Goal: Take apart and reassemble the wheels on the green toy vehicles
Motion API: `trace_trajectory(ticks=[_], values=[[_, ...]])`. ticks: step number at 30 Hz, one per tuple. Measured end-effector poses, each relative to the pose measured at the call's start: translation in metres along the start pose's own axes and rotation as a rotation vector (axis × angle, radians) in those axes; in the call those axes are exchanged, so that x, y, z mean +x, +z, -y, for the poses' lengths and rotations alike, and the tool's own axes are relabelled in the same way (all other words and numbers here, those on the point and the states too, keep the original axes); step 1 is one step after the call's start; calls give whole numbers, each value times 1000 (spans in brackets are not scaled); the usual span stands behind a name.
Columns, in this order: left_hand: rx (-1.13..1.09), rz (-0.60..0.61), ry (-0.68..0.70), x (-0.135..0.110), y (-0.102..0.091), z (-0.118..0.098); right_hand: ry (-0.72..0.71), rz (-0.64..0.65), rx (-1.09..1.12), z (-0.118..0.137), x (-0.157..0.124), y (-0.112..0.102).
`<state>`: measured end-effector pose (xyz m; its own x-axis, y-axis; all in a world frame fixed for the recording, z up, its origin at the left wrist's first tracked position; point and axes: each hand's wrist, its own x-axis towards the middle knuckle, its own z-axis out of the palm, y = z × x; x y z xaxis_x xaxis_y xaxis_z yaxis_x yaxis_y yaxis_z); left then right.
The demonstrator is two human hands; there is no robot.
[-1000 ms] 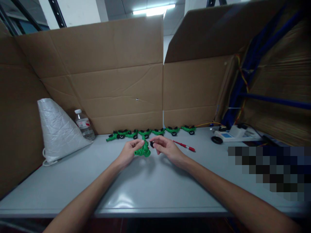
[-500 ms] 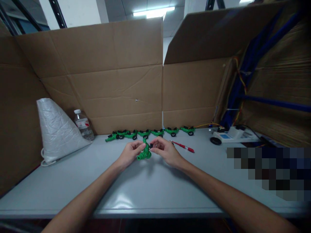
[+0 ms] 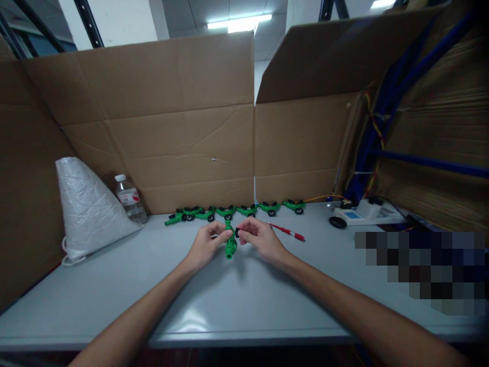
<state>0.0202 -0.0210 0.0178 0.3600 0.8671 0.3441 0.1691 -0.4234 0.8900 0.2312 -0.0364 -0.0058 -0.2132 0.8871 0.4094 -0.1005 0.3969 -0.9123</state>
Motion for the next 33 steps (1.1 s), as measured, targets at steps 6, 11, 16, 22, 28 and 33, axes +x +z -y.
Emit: trace_trajectory(ticks=[6, 11, 16, 22, 28, 33], values=[[34, 10, 4, -1, 1, -2, -12, -1, -29, -5, 0, 4], [-61, 28, -22, 0, 4, -4, -54, -21, -110, -5, -1, 8], [-255, 50, -121, 0, 8, -9, -180, -86, -277, 2, -7, 17], [-621, 128, -363, -4, 10, 0, -448, 3, -562, 17, -11, 15], [-707, 231, -547, -5, 2, 11, -629, 176, -849, 24, -13, 4], [-673, 232, -459, -2, 0, 7, -690, 117, -881, 27, -11, -1]])
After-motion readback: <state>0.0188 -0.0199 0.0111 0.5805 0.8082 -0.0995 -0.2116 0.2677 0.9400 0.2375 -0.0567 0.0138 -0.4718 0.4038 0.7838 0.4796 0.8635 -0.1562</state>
